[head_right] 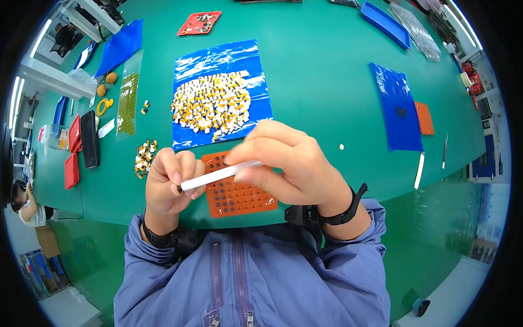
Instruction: The person uses a white plastic tool to pick up small yellow and white electronic components from a blue sheet and places them into the holes of an orange grid tray. The person repeats this pick-and-place action continuously throughout the clip.
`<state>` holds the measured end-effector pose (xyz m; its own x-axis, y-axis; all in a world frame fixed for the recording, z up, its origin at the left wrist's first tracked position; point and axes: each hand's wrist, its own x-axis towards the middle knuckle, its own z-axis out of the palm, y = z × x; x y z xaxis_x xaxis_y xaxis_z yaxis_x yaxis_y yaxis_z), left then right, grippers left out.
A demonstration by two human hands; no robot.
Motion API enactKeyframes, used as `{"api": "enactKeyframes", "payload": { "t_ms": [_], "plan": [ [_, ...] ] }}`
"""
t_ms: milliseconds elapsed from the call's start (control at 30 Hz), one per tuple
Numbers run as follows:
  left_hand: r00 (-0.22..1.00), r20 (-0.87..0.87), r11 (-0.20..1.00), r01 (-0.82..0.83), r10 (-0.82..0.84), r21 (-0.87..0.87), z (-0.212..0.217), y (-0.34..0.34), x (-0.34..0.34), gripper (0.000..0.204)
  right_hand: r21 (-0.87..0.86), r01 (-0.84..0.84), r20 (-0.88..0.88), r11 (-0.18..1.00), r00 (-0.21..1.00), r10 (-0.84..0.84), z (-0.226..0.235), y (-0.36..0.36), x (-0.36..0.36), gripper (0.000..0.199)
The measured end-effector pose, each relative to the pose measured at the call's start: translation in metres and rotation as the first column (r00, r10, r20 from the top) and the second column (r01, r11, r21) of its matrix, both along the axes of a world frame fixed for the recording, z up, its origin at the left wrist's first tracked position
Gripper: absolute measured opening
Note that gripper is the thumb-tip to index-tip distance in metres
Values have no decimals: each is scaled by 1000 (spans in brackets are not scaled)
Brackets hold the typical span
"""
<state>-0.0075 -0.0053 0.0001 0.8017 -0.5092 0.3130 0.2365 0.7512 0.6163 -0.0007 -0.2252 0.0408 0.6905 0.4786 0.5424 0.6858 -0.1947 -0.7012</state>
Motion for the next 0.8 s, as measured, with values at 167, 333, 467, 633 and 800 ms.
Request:
{"api": "enactKeyframes", "payload": {
  "t_ms": [167,333,467,633,800],
  "plan": [
    [1000,0,1000,8,-8,14,-1,1,1,11,-51,-19,-12,999,1000,18,0,-3,0,12],
    [1000,25,1000,-11,11,7,1,0,-2,11,48,1,-27,999,1000,1,1,5,-3,8],
    [995,92,995,-44,36,91,1,3,-1,10,-48,-37,-64,998,997,34,6,0,-2,7],
    [982,126,971,-159,137,178,4,3,0,10,-46,-25,-110,999,994,20,1,-2,-1,9],
    [849,325,813,-508,417,283,7,3,-8,8,16,9,-86,1000,996,-8,-8,2,0,11]
  ]
}}
